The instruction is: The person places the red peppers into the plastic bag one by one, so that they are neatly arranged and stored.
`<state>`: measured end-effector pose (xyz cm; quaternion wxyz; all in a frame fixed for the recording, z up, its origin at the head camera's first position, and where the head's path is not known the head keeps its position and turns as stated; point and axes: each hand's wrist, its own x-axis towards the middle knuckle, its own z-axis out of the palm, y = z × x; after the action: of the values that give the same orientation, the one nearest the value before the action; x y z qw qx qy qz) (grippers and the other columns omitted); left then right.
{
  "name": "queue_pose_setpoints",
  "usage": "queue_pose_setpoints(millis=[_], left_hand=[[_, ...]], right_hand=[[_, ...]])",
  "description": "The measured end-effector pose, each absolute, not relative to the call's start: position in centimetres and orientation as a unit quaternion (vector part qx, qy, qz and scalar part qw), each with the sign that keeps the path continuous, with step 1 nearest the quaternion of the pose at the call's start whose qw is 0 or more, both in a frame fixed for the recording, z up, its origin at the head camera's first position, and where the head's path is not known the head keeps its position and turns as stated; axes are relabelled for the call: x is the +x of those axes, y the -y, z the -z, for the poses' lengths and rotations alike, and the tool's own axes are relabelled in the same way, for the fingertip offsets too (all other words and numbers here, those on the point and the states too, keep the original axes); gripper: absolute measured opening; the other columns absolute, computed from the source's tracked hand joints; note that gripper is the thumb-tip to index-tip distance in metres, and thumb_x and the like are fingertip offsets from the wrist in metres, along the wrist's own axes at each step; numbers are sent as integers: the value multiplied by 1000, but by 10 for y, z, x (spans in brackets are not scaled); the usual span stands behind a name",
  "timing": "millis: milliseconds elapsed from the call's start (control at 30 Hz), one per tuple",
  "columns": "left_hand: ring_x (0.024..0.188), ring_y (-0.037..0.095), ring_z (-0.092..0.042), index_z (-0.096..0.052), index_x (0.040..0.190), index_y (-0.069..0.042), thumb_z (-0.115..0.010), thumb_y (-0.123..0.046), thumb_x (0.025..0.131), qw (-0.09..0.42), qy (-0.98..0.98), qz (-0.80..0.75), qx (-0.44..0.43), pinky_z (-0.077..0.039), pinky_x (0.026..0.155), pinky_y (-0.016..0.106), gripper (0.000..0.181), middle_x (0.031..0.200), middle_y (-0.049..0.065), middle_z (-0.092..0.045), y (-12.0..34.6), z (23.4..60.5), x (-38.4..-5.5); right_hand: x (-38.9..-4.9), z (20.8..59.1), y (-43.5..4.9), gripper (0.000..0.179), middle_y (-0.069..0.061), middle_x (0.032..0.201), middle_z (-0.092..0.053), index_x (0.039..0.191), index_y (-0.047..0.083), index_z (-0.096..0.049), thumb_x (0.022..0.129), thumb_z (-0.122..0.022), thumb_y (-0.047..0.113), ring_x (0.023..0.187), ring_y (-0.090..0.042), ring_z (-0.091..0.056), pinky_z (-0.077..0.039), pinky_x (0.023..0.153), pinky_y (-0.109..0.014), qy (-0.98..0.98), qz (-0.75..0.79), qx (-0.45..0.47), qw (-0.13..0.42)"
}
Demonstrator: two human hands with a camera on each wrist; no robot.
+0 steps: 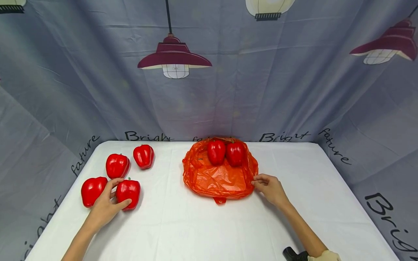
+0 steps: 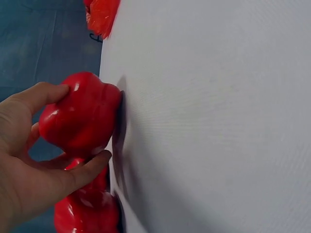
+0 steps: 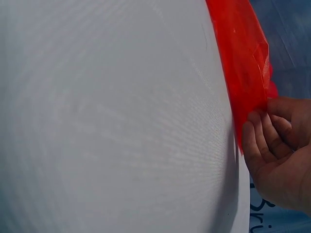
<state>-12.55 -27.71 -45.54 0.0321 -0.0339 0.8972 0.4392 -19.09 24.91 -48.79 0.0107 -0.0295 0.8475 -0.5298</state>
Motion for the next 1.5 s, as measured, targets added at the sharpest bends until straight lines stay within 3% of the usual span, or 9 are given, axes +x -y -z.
queue_pose_setpoints(millis=[367,567,767,1267,1500], left_hand=[[120,53,-43,-43,147,-11,-83,-16,82,1,-908,-418,16,-57,79,55,77,142,27,-37,272,454,-129],[125,52,-39,-41,148,-9,-81,-14,84,-9,-887,-460,42,-56,82,55,76,148,25,-34,265,445,-144],[131,54,-35,-37,152,-12,-79,-19,86,19,-859,-509,45,-55,84,55,78,156,25,-23,255,434,-162],[129,47,-45,-36,152,-15,-76,-16,89,26,-807,-587,56,-53,92,51,74,150,19,-35,206,426,-205],[128,42,-49,-35,153,-16,-73,-13,91,34,-771,-632,71,-54,92,43,73,152,16,-34,184,428,-225]], right_hand=[[-191,487,-249,21,-14,93,-70,109,-10,-67,94,-68,3,83,-27,-68,-58,72,-26,-849,527,-27,15],[-193,489,-250,19,-13,91,-70,108,-9,-68,93,-67,3,80,-23,-68,-57,71,-22,-855,518,-24,12],[-194,488,-252,18,-14,91,-70,107,-10,-68,93,-68,2,79,-20,-68,-56,70,-23,-853,521,-27,9],[-192,487,-252,19,-13,91,-70,106,-10,-68,92,-70,3,79,-23,-68,-56,69,-22,-850,526,-34,8],[-192,486,-251,20,-13,91,-70,107,-10,-68,92,-70,4,81,-26,-68,-56,68,-22,-852,522,-31,8]])
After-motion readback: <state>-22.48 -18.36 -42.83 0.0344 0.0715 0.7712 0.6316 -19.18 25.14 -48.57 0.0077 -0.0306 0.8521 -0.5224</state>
